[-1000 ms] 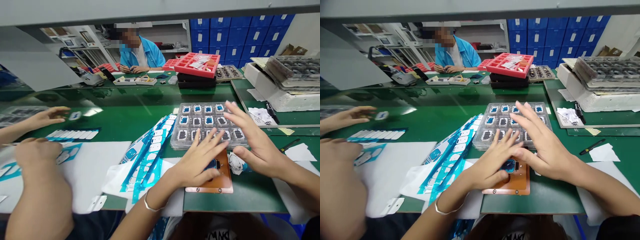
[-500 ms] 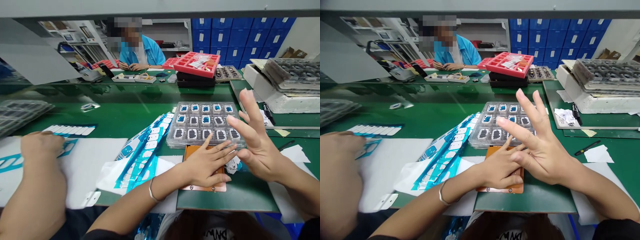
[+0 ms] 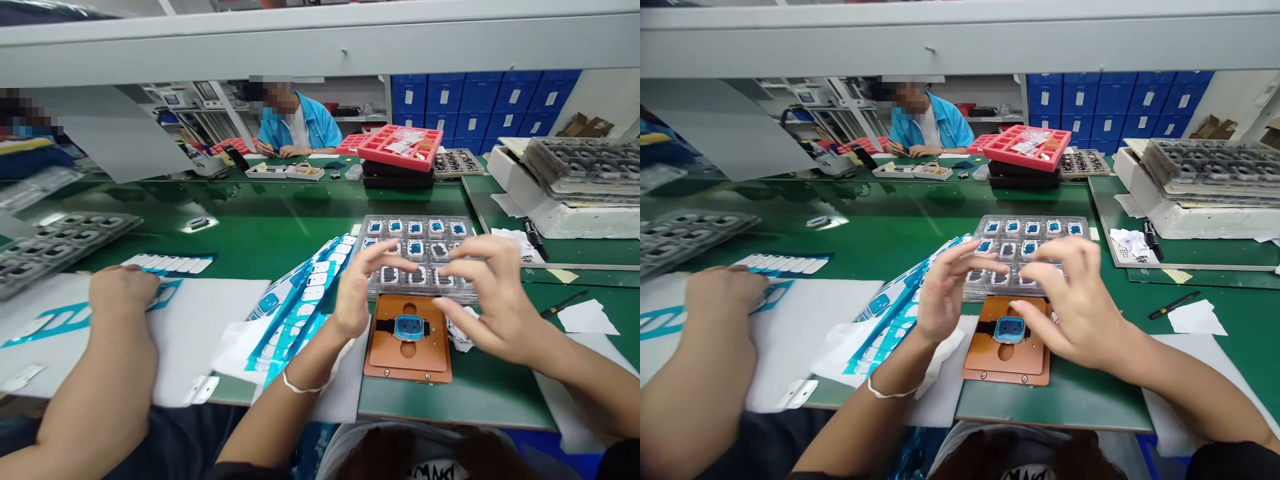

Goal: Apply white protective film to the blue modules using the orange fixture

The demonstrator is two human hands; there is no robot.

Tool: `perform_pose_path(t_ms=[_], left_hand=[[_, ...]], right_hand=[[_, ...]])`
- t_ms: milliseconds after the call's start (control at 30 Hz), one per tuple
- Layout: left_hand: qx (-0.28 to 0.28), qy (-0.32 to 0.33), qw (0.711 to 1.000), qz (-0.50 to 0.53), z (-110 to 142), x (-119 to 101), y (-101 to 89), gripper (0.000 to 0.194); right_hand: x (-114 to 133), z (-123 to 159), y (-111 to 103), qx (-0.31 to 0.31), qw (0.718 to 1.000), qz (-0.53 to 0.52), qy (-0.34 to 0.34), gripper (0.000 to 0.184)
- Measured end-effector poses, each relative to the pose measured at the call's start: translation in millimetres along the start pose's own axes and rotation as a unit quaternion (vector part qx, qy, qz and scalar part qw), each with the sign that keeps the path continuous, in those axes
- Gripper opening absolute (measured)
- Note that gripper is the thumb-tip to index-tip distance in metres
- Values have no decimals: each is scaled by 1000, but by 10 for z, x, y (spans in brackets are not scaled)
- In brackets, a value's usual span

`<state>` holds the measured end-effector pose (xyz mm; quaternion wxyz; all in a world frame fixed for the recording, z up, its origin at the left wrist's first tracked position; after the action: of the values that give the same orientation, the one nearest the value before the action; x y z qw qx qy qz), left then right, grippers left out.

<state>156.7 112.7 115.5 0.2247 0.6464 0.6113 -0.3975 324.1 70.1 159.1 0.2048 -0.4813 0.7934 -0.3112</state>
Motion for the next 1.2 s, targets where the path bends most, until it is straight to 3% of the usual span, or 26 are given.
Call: perform_pose_path(t_ms=[67,100,167,233,333,467,600,667,800,833,900,967,1033,1100,1200], left_hand=[[-96,24,994,39,57,73,-173,44],[-114,33,992,48,90,125,-201,42],[-113,41,992,37,145,228,-181,42],[-97,57,994,-8,195,281,-124,43],[-80,77,992,-61,249,292,-66,44],[-51,72,995,-50,264,280,-32,46],[-7,113,993,-23,279,197,18,50],[-20,165,986,-23,303,102,14,62],[-63,230,966,-103,342,-56,62,89],[-68,231,963,-123,344,-69,82,90],[-76,226,962,-133,353,-76,102,86],[-79,216,966,-118,367,-58,103,82],[-81,206,970,-104,384,-33,100,79],[-82,196,972,-96,396,-14,96,80],[-70,186,977,-80,399,-10,104,82]], right_hand=[[61,5,232,97,995,-27,-12,16],[83,26,362,150,987,-52,-10,16],[110,88,587,232,968,-92,6,21],[113,138,730,266,957,-108,27,29],[95,185,849,278,951,-126,54,31],[8,228,904,265,939,-186,116,31],[-143,222,830,172,919,-299,194,29],[-195,232,820,101,855,-441,253,28],[-142,291,927,18,633,-682,367,33],[-112,303,955,13,598,-704,383,35],[-56,312,994,19,565,-726,392,39],[-26,309,1009,29,568,-728,382,39],[-57,291,980,21,611,-707,355,33],[-152,250,868,-19,709,-635,306,24],[-188,149,601,-61,874,-449,174,14]])
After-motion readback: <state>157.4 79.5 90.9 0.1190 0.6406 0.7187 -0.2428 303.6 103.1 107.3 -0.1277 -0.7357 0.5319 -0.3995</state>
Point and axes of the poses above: each hand's wrist, its own z-axis away from the middle knuckle, its own y-axis out of the palm, x = y × z, the point moved 7 cm from there along -z, towards the middle knuckle, and after that the axes turned 13 degrees about -y, right-handed, at the moved point
